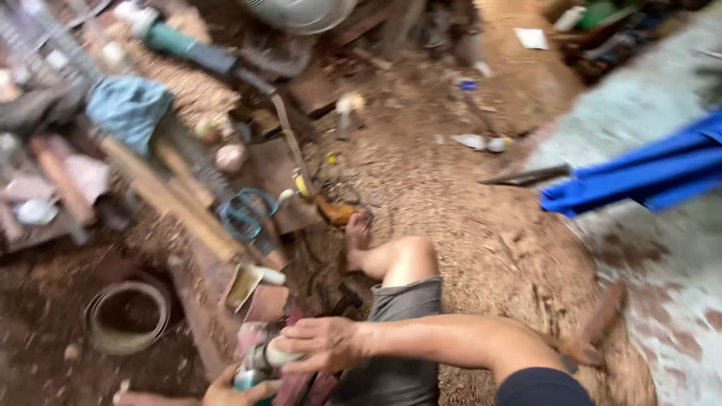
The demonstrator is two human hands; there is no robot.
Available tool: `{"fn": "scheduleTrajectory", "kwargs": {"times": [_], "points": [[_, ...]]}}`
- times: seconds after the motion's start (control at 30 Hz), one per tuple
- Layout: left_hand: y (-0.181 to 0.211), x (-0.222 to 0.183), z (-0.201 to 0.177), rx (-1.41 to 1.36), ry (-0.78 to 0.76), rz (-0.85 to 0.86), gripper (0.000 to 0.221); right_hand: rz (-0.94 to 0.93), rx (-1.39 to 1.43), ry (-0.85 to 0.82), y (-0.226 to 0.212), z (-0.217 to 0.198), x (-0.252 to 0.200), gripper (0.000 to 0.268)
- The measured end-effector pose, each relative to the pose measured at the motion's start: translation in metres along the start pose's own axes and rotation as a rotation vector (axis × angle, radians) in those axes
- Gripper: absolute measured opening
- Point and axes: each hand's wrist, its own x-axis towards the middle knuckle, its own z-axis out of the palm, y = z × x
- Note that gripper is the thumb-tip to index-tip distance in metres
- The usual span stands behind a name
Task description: The person sits on the workshop floor and polishes small turned wooden pieces using a power grinder with a buffing wheel, rotating each piece against the spinning wheel. They then use scissors to trim excess material from a piece and continue buffing it by hand against the wheel.
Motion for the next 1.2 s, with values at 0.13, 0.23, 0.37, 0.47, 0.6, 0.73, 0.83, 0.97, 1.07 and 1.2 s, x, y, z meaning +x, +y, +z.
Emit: {"fn": "scheduleTrajectory", "kwargs": {"times": [0.13,0.23,0.37,0.47,0.6,0.73,0.83,0.97,1.07,1.2], "points": [[0.214,-0.021,-0.02,-0.051,0.192,-0.206,0.063,0.303,0.136,0.063,0.005,0.019,-0.008,0.043],[0.296,-0.043,-0.023,-0.066,0.328,-0.408,0.075,0.827,0.406,0.135,0.011,0.043,-0.016,0.052],[0.326,-0.044,-0.025,0.137,0.301,-0.511,0.078,0.857,0.487,0.042,0.015,0.044,-0.025,0.051],[0.326,-0.039,-0.028,0.117,0.276,-0.51,0.08,0.441,0.189,-0.136,0.019,0.008,-0.013,0.047],[0.294,-0.022,-0.024,-0.073,0.238,-0.493,0.068,-0.06,-0.155,-0.225,0.042,-0.012,-0.002,0.043],[0.286,-0.016,-0.031,-0.327,0.178,-0.425,0.056,0.08,0.013,-0.22,0.042,-0.026,0.031,0.047],[0.292,-0.014,-0.032,-0.428,0.154,-0.435,0.055,0.647,0.247,-0.309,0.047,-0.034,0.059,0.055],[0.313,-0.017,-0.039,-0.272,0.16,-0.466,0.058,1.085,0.309,-0.612,0.053,-0.021,0.059,0.048],[0.317,-0.016,-0.041,-0.165,0.15,-0.468,0.061,0.682,0.156,-0.572,0.039,-0.02,0.044,0.038],[0.315,-0.015,-0.041,-0.376,0.105,-0.472,0.057,0.216,-0.059,-0.428,0.041,-0.043,0.039,0.038]]}}
